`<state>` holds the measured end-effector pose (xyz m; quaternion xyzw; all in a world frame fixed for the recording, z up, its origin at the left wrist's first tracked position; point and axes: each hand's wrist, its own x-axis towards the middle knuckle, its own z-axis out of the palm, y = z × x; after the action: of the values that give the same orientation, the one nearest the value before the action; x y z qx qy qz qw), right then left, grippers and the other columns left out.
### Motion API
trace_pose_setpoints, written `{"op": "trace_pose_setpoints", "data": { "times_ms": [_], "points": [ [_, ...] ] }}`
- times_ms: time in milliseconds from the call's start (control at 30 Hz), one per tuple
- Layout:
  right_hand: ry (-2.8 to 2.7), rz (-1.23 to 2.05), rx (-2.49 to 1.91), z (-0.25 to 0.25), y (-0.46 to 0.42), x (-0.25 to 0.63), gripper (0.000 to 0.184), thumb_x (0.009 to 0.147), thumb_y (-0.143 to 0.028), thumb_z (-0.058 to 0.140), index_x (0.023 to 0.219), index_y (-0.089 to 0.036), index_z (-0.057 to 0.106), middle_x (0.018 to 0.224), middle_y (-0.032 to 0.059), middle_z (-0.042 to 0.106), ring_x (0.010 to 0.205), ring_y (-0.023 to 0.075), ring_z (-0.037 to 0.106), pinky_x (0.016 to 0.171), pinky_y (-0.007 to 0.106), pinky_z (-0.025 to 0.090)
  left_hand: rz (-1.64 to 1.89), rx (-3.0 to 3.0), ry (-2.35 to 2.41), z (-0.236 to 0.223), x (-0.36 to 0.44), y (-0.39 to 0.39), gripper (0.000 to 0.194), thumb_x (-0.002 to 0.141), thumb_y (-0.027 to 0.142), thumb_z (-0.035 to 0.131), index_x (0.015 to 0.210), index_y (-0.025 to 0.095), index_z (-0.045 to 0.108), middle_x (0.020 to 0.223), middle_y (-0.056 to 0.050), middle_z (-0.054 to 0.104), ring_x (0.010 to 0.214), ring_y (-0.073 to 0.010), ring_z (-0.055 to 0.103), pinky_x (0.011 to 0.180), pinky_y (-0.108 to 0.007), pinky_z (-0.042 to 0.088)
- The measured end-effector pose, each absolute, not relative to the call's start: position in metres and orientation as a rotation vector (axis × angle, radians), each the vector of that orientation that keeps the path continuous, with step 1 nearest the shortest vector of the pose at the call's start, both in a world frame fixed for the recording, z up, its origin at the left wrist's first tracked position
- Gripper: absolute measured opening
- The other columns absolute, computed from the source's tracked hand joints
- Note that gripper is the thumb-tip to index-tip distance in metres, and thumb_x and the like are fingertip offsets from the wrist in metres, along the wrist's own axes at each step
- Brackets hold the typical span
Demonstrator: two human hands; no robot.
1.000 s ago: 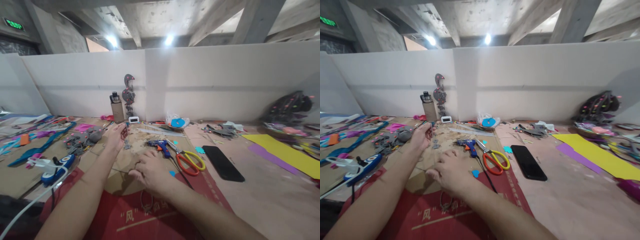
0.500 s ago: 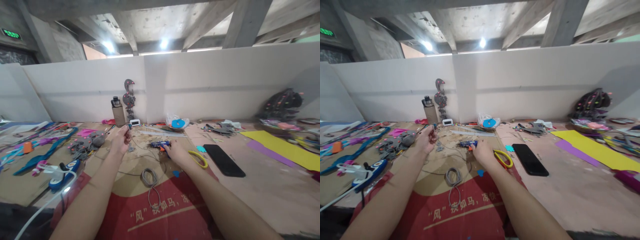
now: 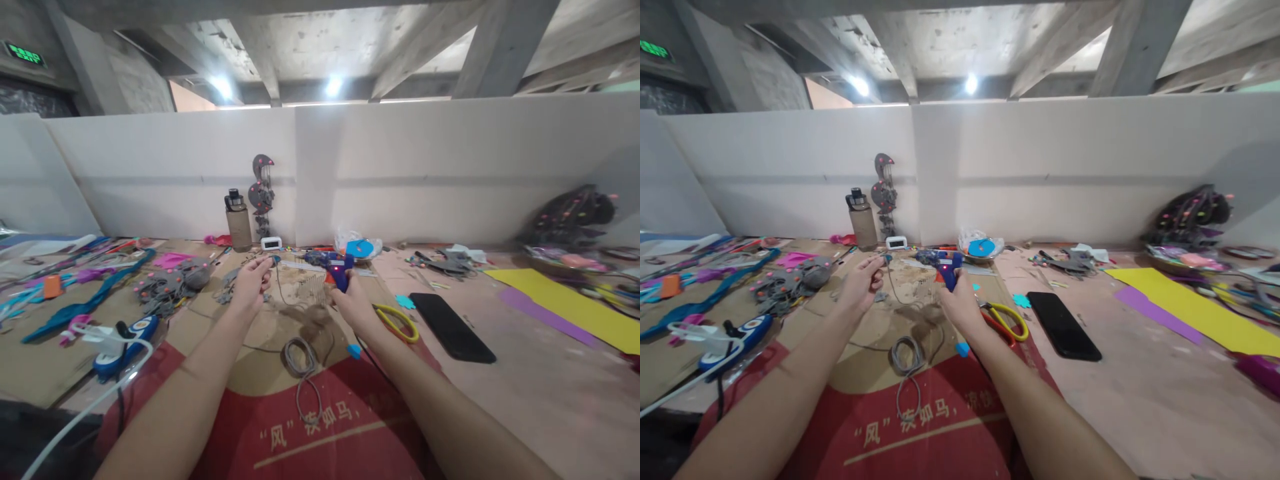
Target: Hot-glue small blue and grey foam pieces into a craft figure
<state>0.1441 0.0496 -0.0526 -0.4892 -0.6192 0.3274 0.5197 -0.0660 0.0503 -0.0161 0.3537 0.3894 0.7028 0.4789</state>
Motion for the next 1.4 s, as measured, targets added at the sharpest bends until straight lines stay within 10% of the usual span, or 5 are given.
{"op": "trace_pose_setpoints", "data": {
  "times_ms": [300, 733, 1400],
  "points": [
    [-1.634, 1.052, -0.848, -0.034, 0.015, 0.132, 0.024, 0.081, -0.028, 0.048, 0.104, -0.02, 0.05, 0.088, 0.0032, 0.057, 0.063, 0.012, 0.052, 0.047, 0.022, 0.043, 1.671, 0.901, 1.022, -0.02, -0.058, 0.047, 0.032, 0.055, 0.031, 0.077, 0.072, 0.013, 0.057, 0.063, 0.004, 0.052, 0.04, -0.0004, 0.034, 0.033, -0.014, 0.014],
    [-1.783, 0.681, -0.949, -0.033, 0.011, 0.13, 0.017, 0.083, -0.026, 0.048, 0.097, -0.019, 0.054, 0.087, 0.0032, 0.06, 0.078, 0.0164, 0.053, 0.076, 0.029, 0.042, 1.668, 0.957, 1.062, -0.019, -0.051, 0.042, 0.029, 0.056, 0.032, 0.076, 0.074, 0.014, 0.061, 0.058, 0.005, 0.05, 0.041, -0.0014, 0.034, 0.034, -0.015, 0.015],
    [-1.796, 0.675, -0.962, -0.036, 0.01, 0.128, 0.023, 0.083, -0.028, 0.049, 0.104, -0.019, 0.054, 0.095, 0.0058, 0.061, 0.083, 0.0187, 0.055, 0.077, 0.032, 0.043, 1.696, 1.042, 1.13, -0.019, -0.049, 0.043, 0.026, 0.058, 0.035, 0.075, 0.07, 0.015, 0.063, 0.05, 0.006, 0.043, 0.04, -0.0031, 0.031, 0.036, -0.016, 0.016]
  ]
}}
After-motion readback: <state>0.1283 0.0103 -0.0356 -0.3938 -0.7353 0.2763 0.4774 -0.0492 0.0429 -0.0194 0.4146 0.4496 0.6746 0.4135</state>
